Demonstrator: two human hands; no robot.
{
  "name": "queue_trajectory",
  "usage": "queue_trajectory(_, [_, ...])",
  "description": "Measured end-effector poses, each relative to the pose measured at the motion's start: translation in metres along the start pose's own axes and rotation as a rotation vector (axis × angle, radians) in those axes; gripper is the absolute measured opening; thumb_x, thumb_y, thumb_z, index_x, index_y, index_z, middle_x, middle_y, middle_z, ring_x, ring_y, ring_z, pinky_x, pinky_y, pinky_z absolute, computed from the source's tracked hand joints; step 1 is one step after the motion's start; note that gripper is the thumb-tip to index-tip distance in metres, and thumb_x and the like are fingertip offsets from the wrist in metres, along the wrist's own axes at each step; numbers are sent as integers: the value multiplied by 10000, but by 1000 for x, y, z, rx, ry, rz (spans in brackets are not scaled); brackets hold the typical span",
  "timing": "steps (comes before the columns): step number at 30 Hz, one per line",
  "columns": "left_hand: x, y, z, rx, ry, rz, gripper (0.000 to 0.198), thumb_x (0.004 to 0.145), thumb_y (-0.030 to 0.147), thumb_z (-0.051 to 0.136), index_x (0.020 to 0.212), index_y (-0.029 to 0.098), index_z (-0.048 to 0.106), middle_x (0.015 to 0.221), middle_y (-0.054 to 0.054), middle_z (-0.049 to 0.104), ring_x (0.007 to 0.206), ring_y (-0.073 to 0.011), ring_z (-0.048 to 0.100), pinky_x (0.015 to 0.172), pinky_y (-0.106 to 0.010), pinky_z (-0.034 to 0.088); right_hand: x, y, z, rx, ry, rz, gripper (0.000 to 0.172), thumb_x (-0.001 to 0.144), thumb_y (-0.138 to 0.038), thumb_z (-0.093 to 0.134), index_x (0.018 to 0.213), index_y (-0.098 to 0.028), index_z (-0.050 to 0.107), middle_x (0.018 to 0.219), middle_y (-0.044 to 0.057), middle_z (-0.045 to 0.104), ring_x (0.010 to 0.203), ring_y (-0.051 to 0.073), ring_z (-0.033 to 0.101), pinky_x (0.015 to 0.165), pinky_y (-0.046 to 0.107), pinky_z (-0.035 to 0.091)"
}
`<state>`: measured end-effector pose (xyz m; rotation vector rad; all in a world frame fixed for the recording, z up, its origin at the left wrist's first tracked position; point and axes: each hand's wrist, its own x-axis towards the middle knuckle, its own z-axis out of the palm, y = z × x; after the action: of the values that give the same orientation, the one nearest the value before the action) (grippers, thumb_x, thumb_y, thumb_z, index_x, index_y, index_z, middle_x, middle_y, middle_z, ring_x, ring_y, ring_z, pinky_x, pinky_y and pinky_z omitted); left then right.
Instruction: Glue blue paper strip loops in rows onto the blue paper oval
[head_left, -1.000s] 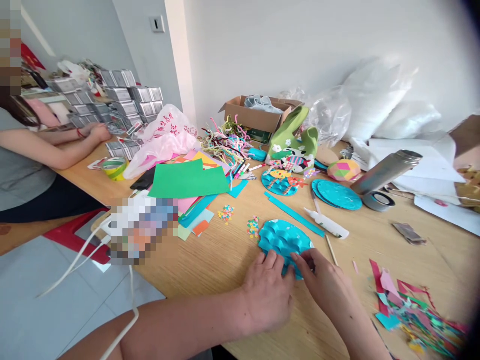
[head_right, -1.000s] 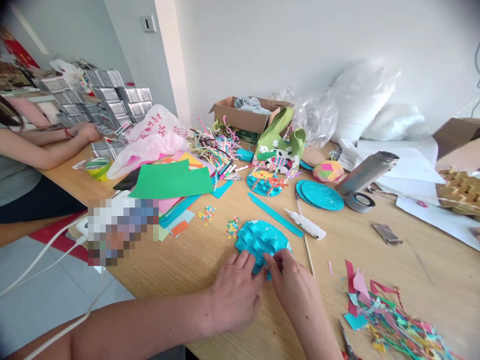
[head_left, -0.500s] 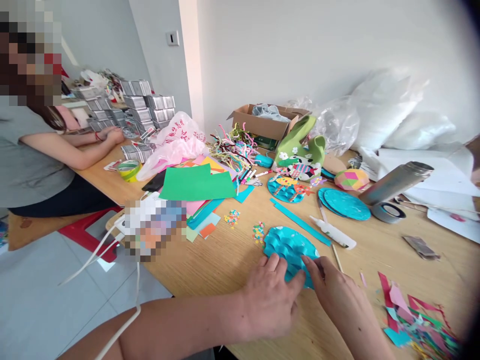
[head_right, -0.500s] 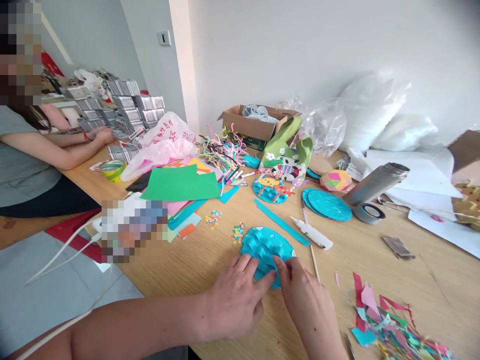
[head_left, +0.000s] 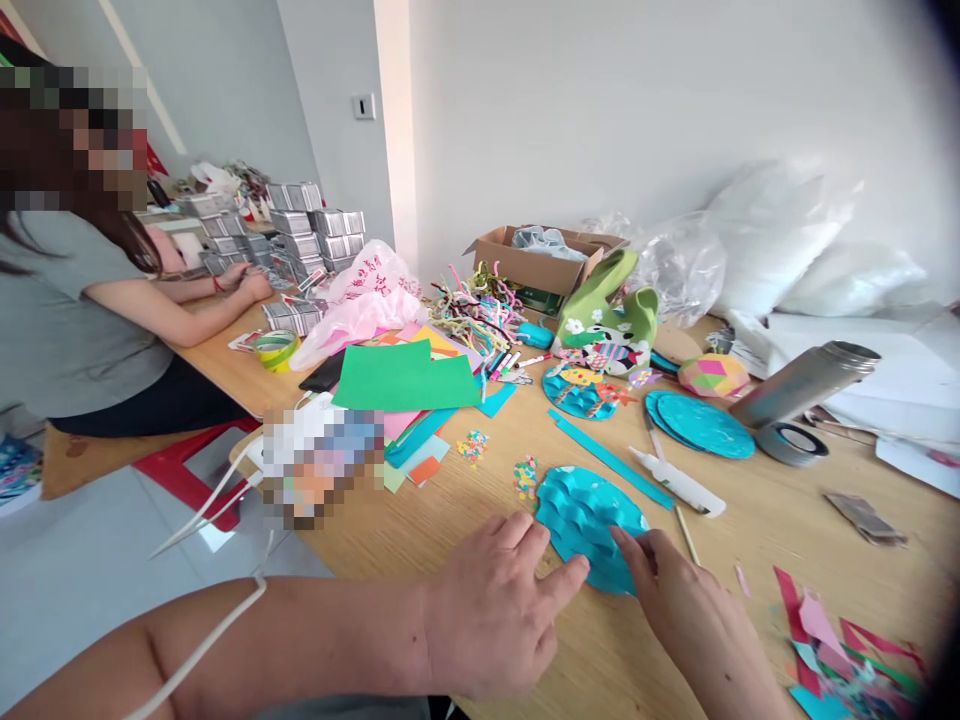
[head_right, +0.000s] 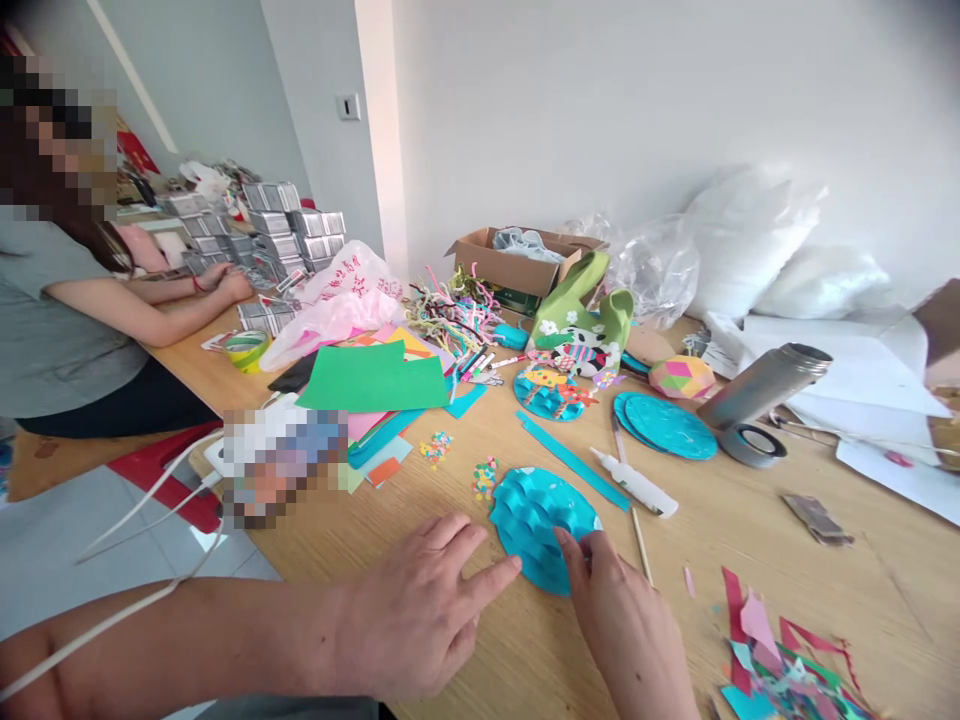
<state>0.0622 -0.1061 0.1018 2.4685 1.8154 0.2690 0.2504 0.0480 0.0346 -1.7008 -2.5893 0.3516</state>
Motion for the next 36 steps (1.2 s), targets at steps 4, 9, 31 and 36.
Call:
queue_trajectory(4, [4,2,0,16,5,19,523,975,337,366,1466,155,348,1176,-150,545,1085,-287,490,900,-412,439,-1,-1,-2,-49,15,-1,311,968,-485,362,760,-263,424,658,48,693,716,292,722,541,294,351])
queue_trajectory(9, [7,4,2,41,7,32,525,974,343,362,1460,145,354,1161,-153,543,1076,-295,497,889,-418,444,-3,-3,-6,-75,17,15,315,980,-480,372,768,-256,436,678,61,708,734,295,728,551,292,358])
queue_trajectory(31, [-1,-15,-32,274,129,-64,515,957,296,382,1455,165,377,1220,-172,557,1124,-323,509,908,-453,449,-5,-6,-15,-115,-34,16,332,999,-487,355,784,-257,459,707,46,729,776,293,733,559,302,404])
queue_trajectory(36, [-20,-25,-39,368,128,-172,506,942,275,420,1431,146,415,1244,-171,564,1172,-322,483,924,-449,435,-6,-6,-19,-102,-66,34,349,997,-493,339,755,-261,437,731,50,735,797,291,734,576,309,429])
